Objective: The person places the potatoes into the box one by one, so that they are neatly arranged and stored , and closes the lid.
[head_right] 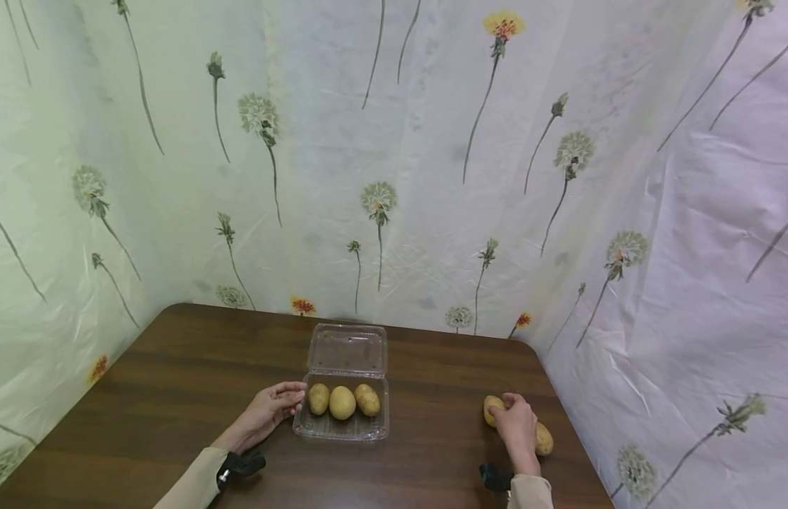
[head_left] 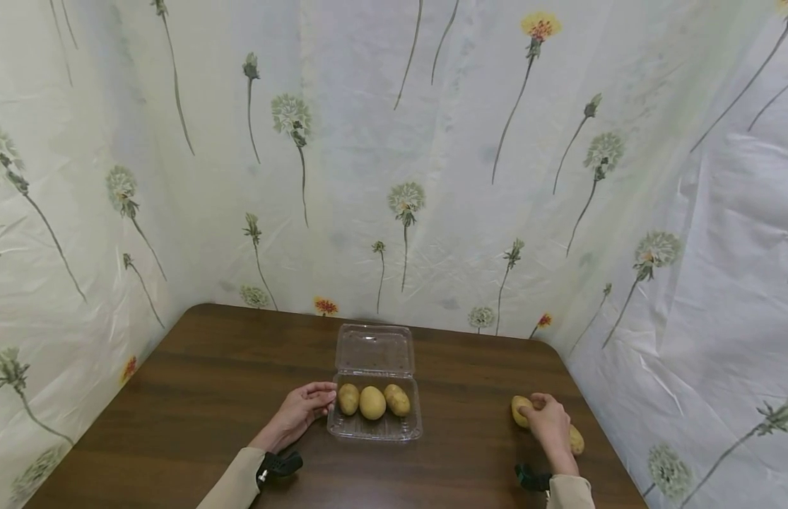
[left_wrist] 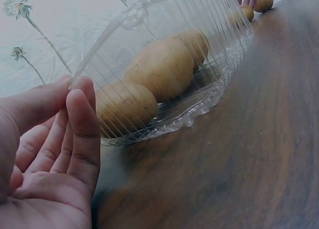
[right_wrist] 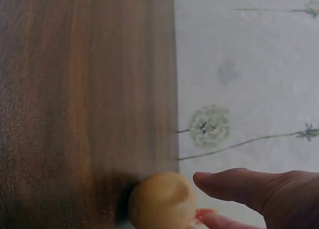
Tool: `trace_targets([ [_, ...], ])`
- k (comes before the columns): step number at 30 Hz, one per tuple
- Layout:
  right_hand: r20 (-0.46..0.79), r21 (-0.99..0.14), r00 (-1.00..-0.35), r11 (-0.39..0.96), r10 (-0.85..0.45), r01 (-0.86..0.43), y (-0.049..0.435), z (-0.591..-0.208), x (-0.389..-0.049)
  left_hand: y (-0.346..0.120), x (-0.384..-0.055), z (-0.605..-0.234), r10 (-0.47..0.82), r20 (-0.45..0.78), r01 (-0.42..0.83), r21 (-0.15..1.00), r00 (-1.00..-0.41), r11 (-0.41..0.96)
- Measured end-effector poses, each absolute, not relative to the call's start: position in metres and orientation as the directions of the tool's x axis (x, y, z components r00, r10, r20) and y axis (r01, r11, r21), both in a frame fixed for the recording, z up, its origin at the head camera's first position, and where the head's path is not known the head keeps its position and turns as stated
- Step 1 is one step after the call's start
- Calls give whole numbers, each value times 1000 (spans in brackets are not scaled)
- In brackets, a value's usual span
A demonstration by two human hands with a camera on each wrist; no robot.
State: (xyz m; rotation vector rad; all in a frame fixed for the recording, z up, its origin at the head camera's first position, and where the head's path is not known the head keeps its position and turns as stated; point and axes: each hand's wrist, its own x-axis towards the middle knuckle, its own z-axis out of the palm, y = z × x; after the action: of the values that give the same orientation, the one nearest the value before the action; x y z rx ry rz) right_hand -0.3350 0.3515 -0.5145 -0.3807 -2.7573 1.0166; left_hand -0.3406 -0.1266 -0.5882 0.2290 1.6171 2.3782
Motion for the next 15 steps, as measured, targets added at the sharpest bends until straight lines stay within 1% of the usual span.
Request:
trace_targets([
  [5,83,-653,-949,736,305,180,351,-518,-337,-127,-341,-589,302,-9,-119,930,-953,-349],
  [11,100,-623,-950,763,297,173,352,-525,-341,-127,-341,-589,288,-40,-143,927,-957,-348],
  [15,90,-610,-951,771,297,183,352,-527,-343,-127,-340,-588,288,-42,-145,926,-957,-347],
])
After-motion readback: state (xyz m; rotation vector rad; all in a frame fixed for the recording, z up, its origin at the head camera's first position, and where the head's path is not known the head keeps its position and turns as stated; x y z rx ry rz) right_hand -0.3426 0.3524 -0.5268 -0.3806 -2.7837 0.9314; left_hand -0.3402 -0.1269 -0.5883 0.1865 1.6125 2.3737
